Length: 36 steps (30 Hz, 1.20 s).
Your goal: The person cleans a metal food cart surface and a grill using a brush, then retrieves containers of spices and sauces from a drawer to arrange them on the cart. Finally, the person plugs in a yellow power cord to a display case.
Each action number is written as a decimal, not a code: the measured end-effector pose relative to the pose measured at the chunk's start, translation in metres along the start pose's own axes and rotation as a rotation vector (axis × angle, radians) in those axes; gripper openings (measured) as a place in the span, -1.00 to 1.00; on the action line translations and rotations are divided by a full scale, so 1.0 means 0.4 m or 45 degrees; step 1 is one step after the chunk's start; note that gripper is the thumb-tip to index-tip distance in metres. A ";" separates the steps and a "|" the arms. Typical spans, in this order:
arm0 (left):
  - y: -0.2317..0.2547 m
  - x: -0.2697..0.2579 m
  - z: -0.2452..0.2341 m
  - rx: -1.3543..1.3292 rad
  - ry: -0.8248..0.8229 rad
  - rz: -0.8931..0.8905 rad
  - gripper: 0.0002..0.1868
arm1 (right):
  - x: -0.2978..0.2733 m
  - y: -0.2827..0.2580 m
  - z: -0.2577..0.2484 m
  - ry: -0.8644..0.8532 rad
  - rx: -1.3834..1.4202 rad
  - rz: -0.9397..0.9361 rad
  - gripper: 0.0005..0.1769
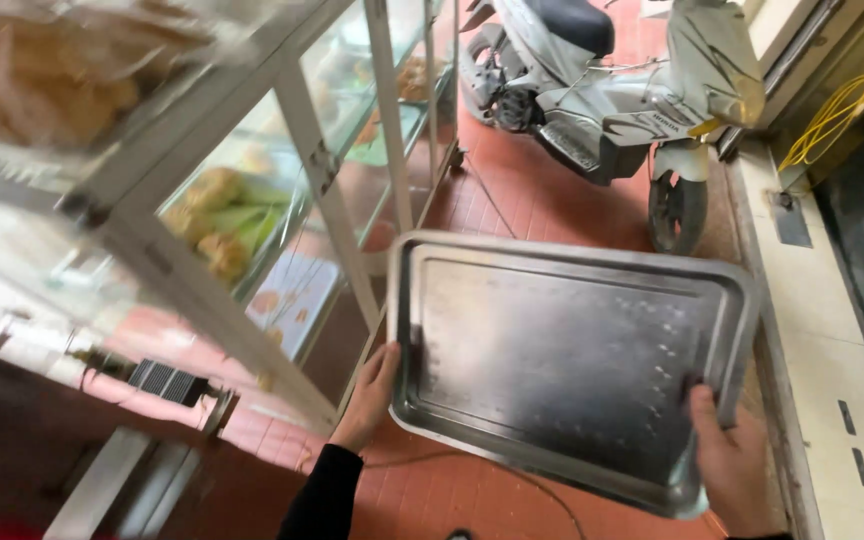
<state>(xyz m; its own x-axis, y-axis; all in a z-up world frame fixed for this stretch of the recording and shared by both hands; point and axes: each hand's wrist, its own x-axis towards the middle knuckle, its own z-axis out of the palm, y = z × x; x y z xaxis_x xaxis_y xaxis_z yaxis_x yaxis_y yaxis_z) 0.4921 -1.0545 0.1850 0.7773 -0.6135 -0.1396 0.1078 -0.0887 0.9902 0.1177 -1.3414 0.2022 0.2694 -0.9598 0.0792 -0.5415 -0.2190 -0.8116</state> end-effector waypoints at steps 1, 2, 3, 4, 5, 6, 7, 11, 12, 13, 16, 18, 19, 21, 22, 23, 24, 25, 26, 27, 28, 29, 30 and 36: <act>0.031 0.045 0.015 0.128 -0.163 -0.071 -0.48 | 0.032 -0.076 -0.017 0.023 0.173 0.297 -0.42; 0.070 0.105 0.031 0.257 -0.320 -0.126 -0.49 | 0.080 -0.159 -0.029 0.041 0.362 0.578 -0.36; 0.092 0.161 0.059 0.269 -0.331 -0.105 -0.49 | 0.160 -0.171 -0.038 0.057 0.383 0.574 -0.36; 0.116 0.216 0.086 0.236 -0.469 -0.112 -0.63 | 0.245 -0.182 -0.043 -0.015 0.294 0.752 -0.14; 0.138 0.271 0.114 0.206 -0.608 -0.121 -0.62 | 0.330 -0.191 -0.049 -0.090 0.203 0.927 0.10; 0.201 0.327 0.142 0.218 -0.603 -0.103 -0.62 | 0.429 -0.123 -0.026 -0.091 0.223 0.916 0.10; 0.263 0.382 0.172 0.182 -0.634 -0.074 -0.73 | 0.530 -0.054 0.000 -0.122 0.099 0.914 0.20; 0.390 0.655 0.283 0.200 -0.619 -0.154 -0.71 | 0.926 0.035 0.084 -0.314 -0.053 0.683 0.35; 0.429 0.712 0.315 0.195 -0.597 -0.137 -0.71 | 1.029 0.018 0.102 -0.323 -0.051 0.656 0.35; 0.472 0.768 0.347 0.223 -0.602 -0.164 -0.70 | 1.133 -0.003 0.118 -0.331 -0.004 0.628 0.27; 0.587 0.927 0.441 0.141 -0.443 -0.077 -0.81 | 1.153 -0.428 0.098 -0.354 0.278 -0.152 -0.10; 0.669 1.022 0.475 0.036 -0.289 0.026 -0.88 | 1.312 -0.489 0.133 -0.326 0.520 -0.883 -0.17; 0.714 1.062 0.480 -0.093 -0.069 -0.056 -0.88 | 1.546 -0.385 0.224 -0.558 0.796 -0.479 -0.43; 0.744 1.164 0.422 -0.237 0.181 -0.138 -0.85 | 1.793 -0.349 0.353 -0.811 1.034 -0.057 0.12; 0.732 1.234 0.363 -0.126 0.296 0.078 -0.84 | 1.835 -0.440 0.406 -0.969 1.281 -0.123 -0.18; 0.717 1.302 0.301 -0.010 0.410 0.293 -0.78 | 1.875 -0.529 0.462 -1.132 1.530 -0.182 -0.22; 0.747 1.340 0.239 -0.014 0.424 0.298 -0.78 | 1.879 -0.623 0.496 -1.147 1.528 -0.190 -0.22; 0.773 1.377 0.175 -0.053 0.523 0.473 -0.83 | 1.880 -0.715 0.533 -1.118 1.348 -0.225 -0.34; 0.791 1.409 0.106 -0.089 0.620 0.641 -0.88 | 1.871 -0.798 0.572 -1.084 1.167 -0.252 -0.41; 0.856 1.429 0.091 -0.089 0.632 0.639 -0.88 | 1.901 -0.841 0.639 -1.096 1.164 -0.253 -0.41; 0.919 1.452 0.072 -0.284 0.752 0.570 -0.91 | 1.931 -0.883 0.710 -1.162 0.938 -0.554 -0.41; 0.982 1.475 0.050 -0.480 0.869 0.500 -0.89 | 1.958 -0.926 0.783 -1.210 0.701 -0.849 -0.38; 1.016 1.501 0.046 -0.476 0.883 0.507 -0.89 | 1.967 -0.993 0.836 -1.222 0.708 -0.857 -0.38; 1.189 1.803 -0.163 -0.222 1.072 0.610 -0.72 | 2.059 -1.416 1.191 -1.000 0.414 -1.798 -0.36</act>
<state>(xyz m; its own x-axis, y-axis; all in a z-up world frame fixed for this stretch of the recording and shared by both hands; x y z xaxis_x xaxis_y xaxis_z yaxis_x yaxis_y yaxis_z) 1.1442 -1.4879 0.5557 0.9429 0.2115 0.2572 -0.2966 0.1822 0.9375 1.0258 -1.9241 0.4514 0.7414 0.2945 0.6030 0.6189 -0.6475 -0.4446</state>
